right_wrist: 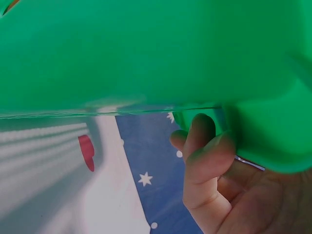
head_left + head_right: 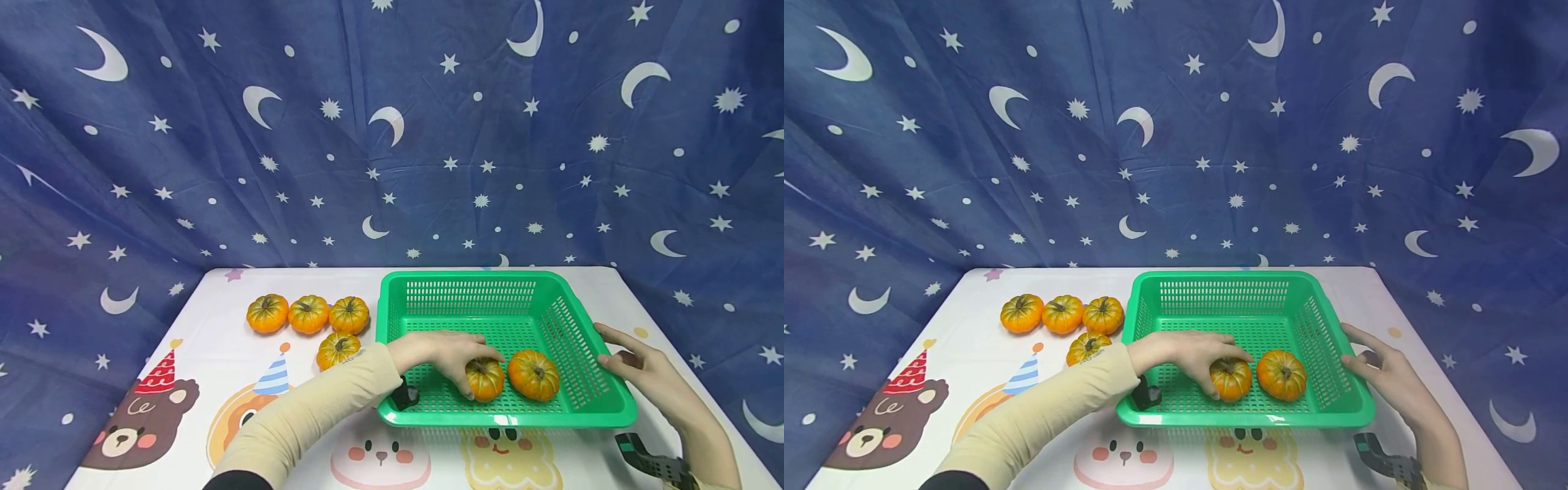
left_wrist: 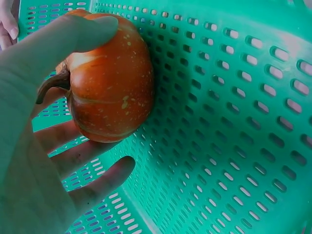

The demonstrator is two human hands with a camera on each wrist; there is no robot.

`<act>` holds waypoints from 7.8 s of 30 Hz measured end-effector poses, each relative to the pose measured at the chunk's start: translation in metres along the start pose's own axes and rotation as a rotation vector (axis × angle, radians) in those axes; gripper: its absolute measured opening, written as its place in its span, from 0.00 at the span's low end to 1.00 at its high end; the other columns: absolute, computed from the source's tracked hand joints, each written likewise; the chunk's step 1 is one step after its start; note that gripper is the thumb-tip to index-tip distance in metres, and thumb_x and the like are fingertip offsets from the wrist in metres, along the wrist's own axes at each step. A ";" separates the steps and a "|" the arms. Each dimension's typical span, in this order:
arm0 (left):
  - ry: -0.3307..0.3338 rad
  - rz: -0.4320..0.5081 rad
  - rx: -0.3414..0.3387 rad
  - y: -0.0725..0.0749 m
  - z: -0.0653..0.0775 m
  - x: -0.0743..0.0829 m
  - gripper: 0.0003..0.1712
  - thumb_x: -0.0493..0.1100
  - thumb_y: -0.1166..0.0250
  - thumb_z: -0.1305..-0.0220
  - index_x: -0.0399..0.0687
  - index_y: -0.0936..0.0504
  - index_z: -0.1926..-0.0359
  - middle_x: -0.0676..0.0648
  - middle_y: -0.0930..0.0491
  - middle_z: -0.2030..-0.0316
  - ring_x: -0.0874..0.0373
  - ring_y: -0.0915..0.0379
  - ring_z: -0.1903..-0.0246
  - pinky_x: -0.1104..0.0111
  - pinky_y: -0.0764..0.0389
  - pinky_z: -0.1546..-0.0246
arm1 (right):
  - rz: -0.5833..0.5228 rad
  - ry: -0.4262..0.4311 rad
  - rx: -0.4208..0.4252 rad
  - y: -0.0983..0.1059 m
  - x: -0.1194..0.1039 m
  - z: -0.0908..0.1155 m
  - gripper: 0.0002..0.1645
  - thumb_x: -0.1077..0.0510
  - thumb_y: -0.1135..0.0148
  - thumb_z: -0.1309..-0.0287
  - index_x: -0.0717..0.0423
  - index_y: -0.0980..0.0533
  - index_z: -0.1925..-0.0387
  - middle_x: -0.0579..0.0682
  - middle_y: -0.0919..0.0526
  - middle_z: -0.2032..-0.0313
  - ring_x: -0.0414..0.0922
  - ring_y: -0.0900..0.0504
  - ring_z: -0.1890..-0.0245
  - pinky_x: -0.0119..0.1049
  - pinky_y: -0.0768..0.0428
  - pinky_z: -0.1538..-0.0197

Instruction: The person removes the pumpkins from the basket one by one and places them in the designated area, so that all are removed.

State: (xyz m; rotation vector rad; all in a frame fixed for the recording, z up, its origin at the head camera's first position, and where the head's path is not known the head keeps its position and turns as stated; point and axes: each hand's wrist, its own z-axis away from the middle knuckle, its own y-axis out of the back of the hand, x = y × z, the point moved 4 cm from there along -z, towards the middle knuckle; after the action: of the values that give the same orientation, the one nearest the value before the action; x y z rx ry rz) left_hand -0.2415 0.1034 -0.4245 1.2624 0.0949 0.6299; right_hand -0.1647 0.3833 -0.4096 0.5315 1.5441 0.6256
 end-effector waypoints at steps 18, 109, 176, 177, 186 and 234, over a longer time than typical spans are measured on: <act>-0.013 0.016 0.059 0.007 0.000 0.000 0.47 0.57 0.26 0.51 0.69 0.37 0.31 0.55 0.30 0.44 0.64 0.31 0.51 0.71 0.25 0.52 | -0.003 -0.015 -0.006 0.000 0.000 0.000 0.37 0.53 0.44 0.33 0.62 0.44 0.29 0.21 0.31 0.55 0.34 0.20 0.67 0.26 0.25 0.65; 0.261 0.063 0.542 0.056 0.164 -0.051 0.46 0.58 0.33 0.51 0.66 0.38 0.30 0.51 0.30 0.45 0.58 0.31 0.50 0.61 0.24 0.49 | -0.007 -0.010 -0.007 -0.002 0.003 -0.001 0.37 0.53 0.45 0.33 0.62 0.44 0.29 0.17 0.35 0.53 0.32 0.19 0.65 0.25 0.24 0.64; 0.668 0.392 0.815 -0.059 0.261 -0.139 0.46 0.55 0.29 0.49 0.57 0.37 0.30 0.33 0.36 0.37 0.33 0.34 0.40 0.36 0.33 0.43 | 0.033 -0.045 -0.019 -0.001 0.007 -0.001 0.38 0.50 0.44 0.33 0.54 0.45 0.27 0.16 0.36 0.53 0.27 0.21 0.62 0.21 0.28 0.63; 0.673 0.396 0.809 -0.059 0.262 -0.140 0.46 0.55 0.29 0.49 0.57 0.37 0.30 0.33 0.36 0.37 0.33 0.34 0.39 0.36 0.34 0.43 | 0.036 -0.047 -0.018 -0.001 0.008 -0.002 0.38 0.50 0.44 0.33 0.54 0.45 0.27 0.16 0.36 0.53 0.27 0.21 0.62 0.21 0.28 0.63; 0.720 0.417 0.751 -0.067 0.269 -0.146 0.46 0.56 0.29 0.48 0.56 0.38 0.30 0.32 0.39 0.34 0.32 0.37 0.37 0.35 0.36 0.42 | 0.008 -0.039 -0.032 -0.003 0.008 -0.002 0.38 0.51 0.45 0.33 0.54 0.45 0.27 0.16 0.35 0.52 0.28 0.20 0.62 0.22 0.27 0.63; 0.703 0.432 0.666 -0.074 0.266 -0.150 0.47 0.56 0.28 0.49 0.47 0.36 0.31 0.30 0.35 0.37 0.35 0.33 0.40 0.39 0.34 0.40 | 0.010 -0.040 -0.025 -0.002 0.008 -0.002 0.38 0.51 0.45 0.33 0.57 0.45 0.27 0.14 0.37 0.53 0.27 0.20 0.62 0.24 0.25 0.64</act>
State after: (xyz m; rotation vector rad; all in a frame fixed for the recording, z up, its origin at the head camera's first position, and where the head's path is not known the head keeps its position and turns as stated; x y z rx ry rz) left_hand -0.2299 -0.2102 -0.4463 1.6557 0.6710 1.4868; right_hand -0.1670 0.3864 -0.4167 0.5301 1.4947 0.6376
